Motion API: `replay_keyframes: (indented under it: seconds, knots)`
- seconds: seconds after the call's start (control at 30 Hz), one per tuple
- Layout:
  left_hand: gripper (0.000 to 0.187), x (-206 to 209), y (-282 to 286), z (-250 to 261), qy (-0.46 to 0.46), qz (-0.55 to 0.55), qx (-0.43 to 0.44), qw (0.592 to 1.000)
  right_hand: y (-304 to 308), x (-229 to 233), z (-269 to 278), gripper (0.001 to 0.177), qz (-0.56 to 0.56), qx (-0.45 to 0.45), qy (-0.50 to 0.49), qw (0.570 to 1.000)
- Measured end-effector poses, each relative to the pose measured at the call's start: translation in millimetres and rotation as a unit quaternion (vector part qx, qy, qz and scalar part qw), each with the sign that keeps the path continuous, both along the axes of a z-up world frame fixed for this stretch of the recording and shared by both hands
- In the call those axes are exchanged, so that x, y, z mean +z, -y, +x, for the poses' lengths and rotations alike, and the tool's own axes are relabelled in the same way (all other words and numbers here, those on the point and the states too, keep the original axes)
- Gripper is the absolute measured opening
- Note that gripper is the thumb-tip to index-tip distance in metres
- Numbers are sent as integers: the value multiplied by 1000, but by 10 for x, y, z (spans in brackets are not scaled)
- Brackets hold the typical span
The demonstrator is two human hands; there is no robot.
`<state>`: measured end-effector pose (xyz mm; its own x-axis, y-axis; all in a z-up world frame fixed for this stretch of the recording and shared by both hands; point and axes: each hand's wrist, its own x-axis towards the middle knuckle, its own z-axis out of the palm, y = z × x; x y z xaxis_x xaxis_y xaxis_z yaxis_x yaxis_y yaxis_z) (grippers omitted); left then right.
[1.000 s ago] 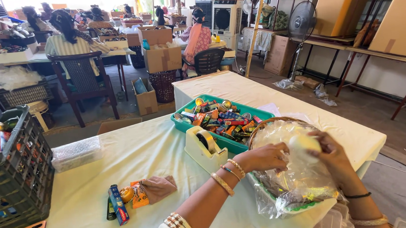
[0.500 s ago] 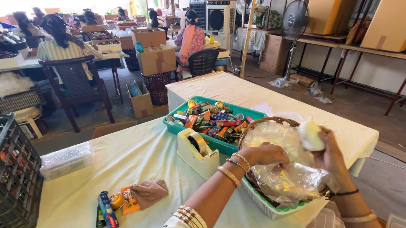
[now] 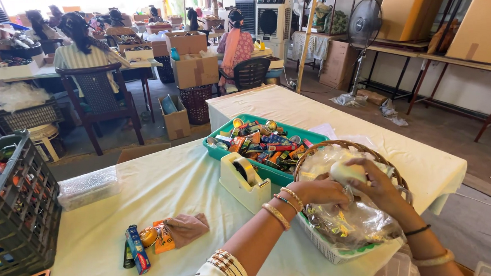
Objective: Sort and organize small items and packages into bins and bags.
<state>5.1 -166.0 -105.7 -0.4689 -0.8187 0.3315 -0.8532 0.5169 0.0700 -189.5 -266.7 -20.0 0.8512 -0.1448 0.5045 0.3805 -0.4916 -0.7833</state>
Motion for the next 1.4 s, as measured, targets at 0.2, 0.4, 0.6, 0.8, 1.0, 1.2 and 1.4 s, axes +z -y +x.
replay_keyframes:
  seconds: [0.2,0.4,0.6,0.8,1.0,1.2,1.4]
  knots:
    - [23,794,-775,-524,-206,143,154,956,-17,-14,31,42,-111,-26,-55,992]
    - [19,1215,-1701,-420,-401,27,71,913,-13,48,-19,42,-215,-19,-71,974]
    - [22,1068,-2279,-223,-394,-44,272,877,1,143,-89,37,-117,-50,-13,992]
    - [22,1035,-2697,-242,-512,-15,350,784,-306,354,-123,35,-241,-44,-96,965]
    - [22,1085,-2922,-385,-474,-58,386,789,-321,317,-100,38,-246,-44,-151,956]
    - [26,1128,-2979,-457,-440,-52,423,790,-472,378,-221,54,-316,-71,-42,945]
    - [27,1196,-2962,-569,-405,-31,451,794,-595,417,-301,49,-321,-76,-15,944]
